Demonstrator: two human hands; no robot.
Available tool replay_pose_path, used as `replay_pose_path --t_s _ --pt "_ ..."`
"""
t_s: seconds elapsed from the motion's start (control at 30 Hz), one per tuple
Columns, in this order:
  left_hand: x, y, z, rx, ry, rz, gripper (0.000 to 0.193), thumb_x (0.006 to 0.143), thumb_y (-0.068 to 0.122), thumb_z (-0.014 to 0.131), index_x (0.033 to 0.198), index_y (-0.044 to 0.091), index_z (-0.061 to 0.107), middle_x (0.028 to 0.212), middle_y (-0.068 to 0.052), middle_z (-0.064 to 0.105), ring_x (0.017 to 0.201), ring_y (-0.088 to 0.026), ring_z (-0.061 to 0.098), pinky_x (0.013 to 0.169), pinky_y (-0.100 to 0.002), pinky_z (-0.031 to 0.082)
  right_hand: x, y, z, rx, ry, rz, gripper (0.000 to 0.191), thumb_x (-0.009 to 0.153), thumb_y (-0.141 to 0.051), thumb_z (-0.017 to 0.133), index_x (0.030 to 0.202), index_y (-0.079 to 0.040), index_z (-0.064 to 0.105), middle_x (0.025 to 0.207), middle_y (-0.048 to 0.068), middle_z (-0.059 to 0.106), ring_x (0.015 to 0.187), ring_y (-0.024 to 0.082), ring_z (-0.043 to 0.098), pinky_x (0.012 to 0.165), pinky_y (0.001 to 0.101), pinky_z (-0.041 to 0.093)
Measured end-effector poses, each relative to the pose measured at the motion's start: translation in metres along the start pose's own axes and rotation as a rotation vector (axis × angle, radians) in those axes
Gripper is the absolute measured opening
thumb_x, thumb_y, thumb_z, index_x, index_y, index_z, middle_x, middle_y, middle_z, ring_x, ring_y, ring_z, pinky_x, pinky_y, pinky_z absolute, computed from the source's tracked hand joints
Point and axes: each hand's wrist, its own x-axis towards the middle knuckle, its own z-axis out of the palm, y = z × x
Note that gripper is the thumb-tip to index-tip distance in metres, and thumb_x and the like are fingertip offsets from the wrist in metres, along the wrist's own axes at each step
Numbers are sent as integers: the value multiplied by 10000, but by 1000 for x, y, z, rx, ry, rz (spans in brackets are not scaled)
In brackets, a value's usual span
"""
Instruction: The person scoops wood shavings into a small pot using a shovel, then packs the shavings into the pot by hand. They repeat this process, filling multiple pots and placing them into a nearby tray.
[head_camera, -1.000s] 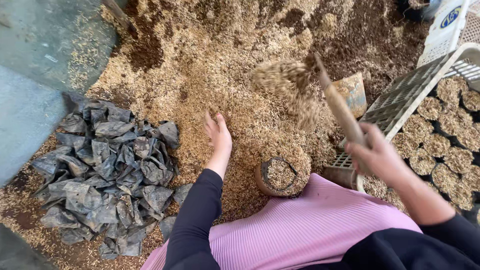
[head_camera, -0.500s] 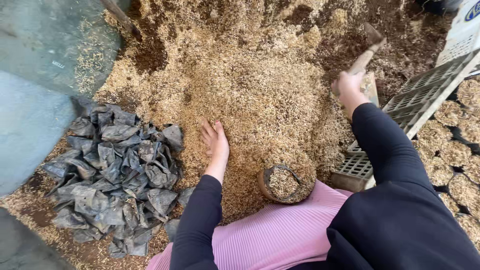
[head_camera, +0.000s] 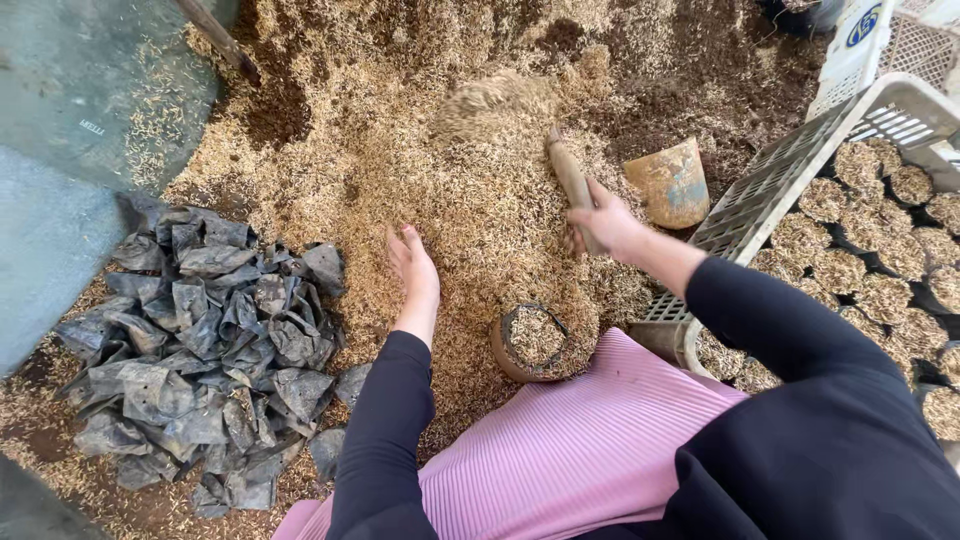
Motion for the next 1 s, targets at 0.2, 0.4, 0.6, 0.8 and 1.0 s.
replay_pose_path --t_s 0.2,0.4,0.6,0.8,1.0 --pt "9 -2 9 -81 39 5 835 975 690 234 1641 207 93 1726 -119 27 1551 -431 -69 1216 -665 -2 -130 2 -11 -688 40 -317 896 901 -110 651 1629 -203 137 1101 239 675 774 229 684 685 354 560" --pt "17 -5 6 -238 -76 -48 927 987 748 235 1624 130 -32 1719 -146 -25 1576 -383 34 1248 -608 78 -83 -4 -63 -577 281 -161 852 897 -45 649 1613 -247 233 1315 181 602 694 220 628 576 373 557" --pt "16 -17 -6 -14 -87 -152 1026 875 771 244 1626 137 -53 1687 -148 -163 1551 -365 -98 1205 -639 44 67 -21 -157 -54 945 -247 878 946 -38 597 1627 -182 63 1459 239 470 913 192 641 721 348 571" --pt "11 -21 0 186 -106 -115 1017 912 788 133 1611 78 -66 1700 -169 -164 1579 -362 -134 1199 -662 -26 139 -17 -138 -64 1059 143 940 959 -106 621 1620 -198 -41 1475 259 447 1063 260 615 861 422 547" --pt "4 -10 3 188 -57 -151 1019 853 782 147 1639 174 -77 1671 -180 -151 1543 -362 -99 1168 -701 -35 131 13 -86 -48 739 200 1016 972 -173 644 1612 -215 -144 1491 280 424 1212 328 589 1000 496 522"
